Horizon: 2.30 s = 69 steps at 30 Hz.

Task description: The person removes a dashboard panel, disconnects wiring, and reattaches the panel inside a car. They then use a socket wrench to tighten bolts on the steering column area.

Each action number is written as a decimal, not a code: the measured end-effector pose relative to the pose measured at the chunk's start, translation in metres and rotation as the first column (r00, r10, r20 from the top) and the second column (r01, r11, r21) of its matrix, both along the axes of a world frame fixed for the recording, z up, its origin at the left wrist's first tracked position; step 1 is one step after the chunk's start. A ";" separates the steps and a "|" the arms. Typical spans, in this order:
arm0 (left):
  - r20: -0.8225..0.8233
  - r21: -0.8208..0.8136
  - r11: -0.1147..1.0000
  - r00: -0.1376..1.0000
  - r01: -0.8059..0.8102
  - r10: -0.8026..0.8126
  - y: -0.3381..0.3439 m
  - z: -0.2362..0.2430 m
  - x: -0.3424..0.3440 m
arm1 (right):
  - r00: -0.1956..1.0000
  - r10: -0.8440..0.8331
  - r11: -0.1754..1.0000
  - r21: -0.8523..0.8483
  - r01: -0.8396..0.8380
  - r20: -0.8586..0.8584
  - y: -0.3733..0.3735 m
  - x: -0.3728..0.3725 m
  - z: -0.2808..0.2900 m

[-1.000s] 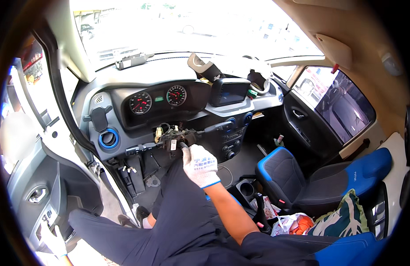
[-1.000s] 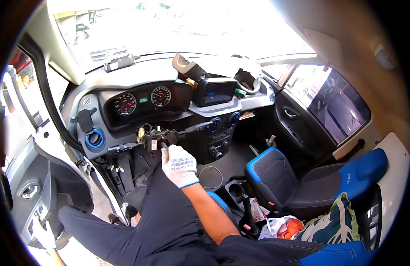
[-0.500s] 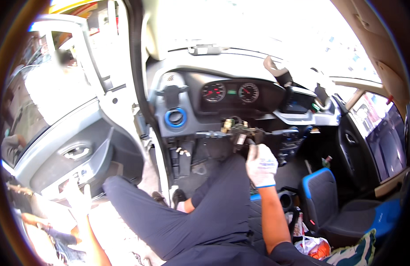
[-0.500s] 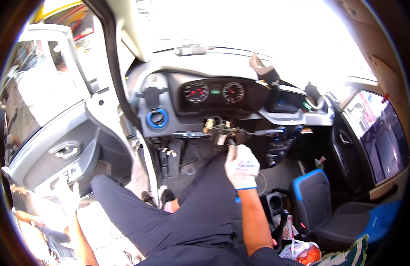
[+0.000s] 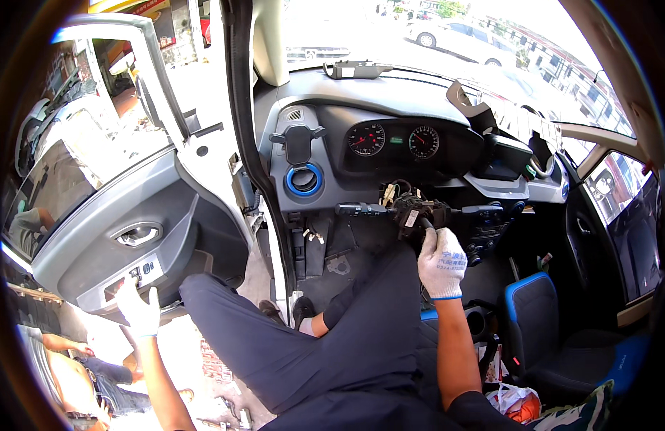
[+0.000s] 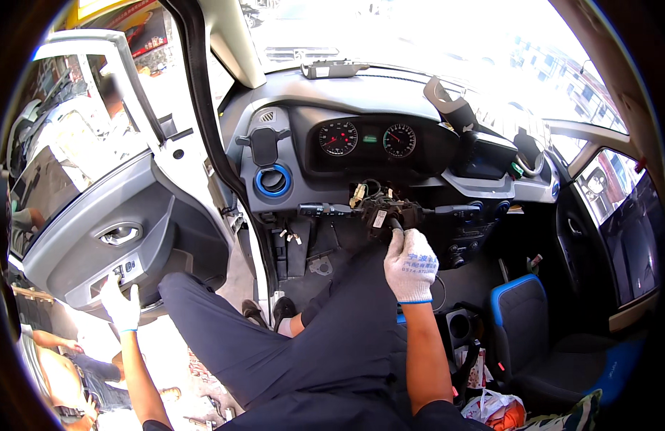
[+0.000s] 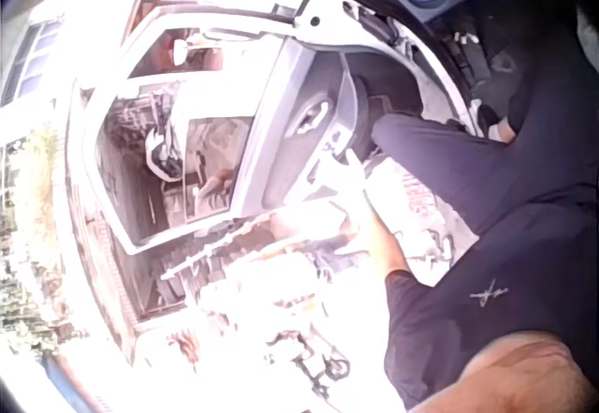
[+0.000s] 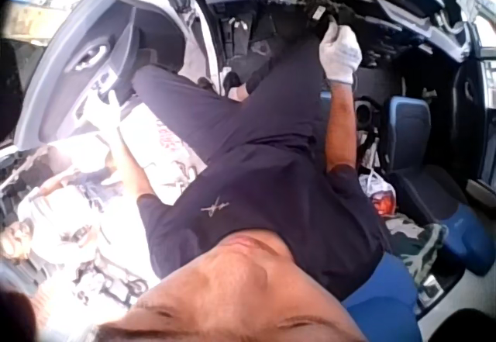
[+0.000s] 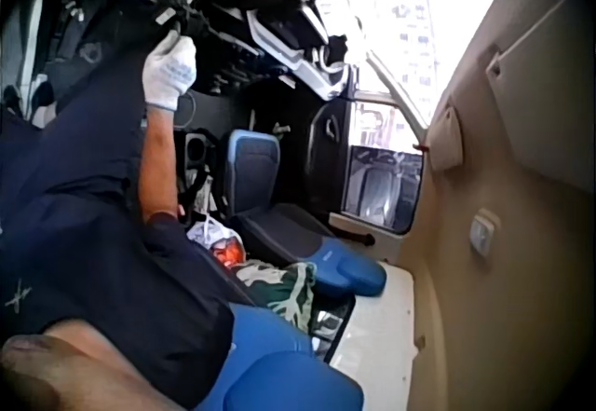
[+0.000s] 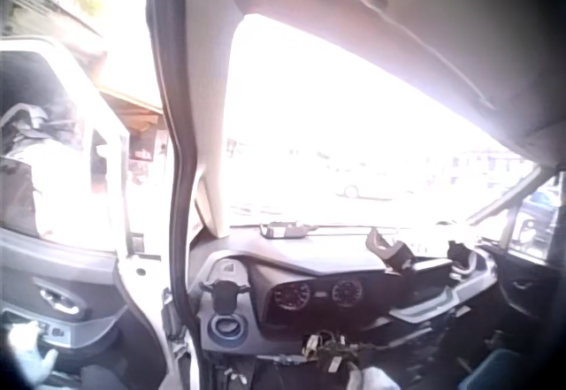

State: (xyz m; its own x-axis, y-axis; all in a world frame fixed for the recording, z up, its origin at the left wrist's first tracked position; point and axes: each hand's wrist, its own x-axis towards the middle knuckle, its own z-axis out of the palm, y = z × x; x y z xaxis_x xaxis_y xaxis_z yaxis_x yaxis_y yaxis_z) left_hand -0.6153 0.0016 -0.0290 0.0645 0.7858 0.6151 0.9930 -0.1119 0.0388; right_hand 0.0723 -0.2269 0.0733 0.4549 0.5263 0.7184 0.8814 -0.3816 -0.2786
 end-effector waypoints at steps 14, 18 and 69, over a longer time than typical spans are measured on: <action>0.008 0.080 0.996 0.999 0.032 -0.033 0.005 -0.006 0.000 | 1.000 0.006 1.000 0.025 -0.006 -0.005 0.000 0.002 0.000; 0.035 0.042 0.999 0.999 0.021 -0.022 0.005 -0.006 -0.002 | 1.000 0.014 1.000 0.027 -0.014 0.006 0.000 0.002 -0.001; -0.108 -0.012 0.999 0.993 0.036 -0.038 0.000 0.006 -0.005 | 0.955 0.080 0.984 0.131 -0.122 0.287 0.025 0.080 0.148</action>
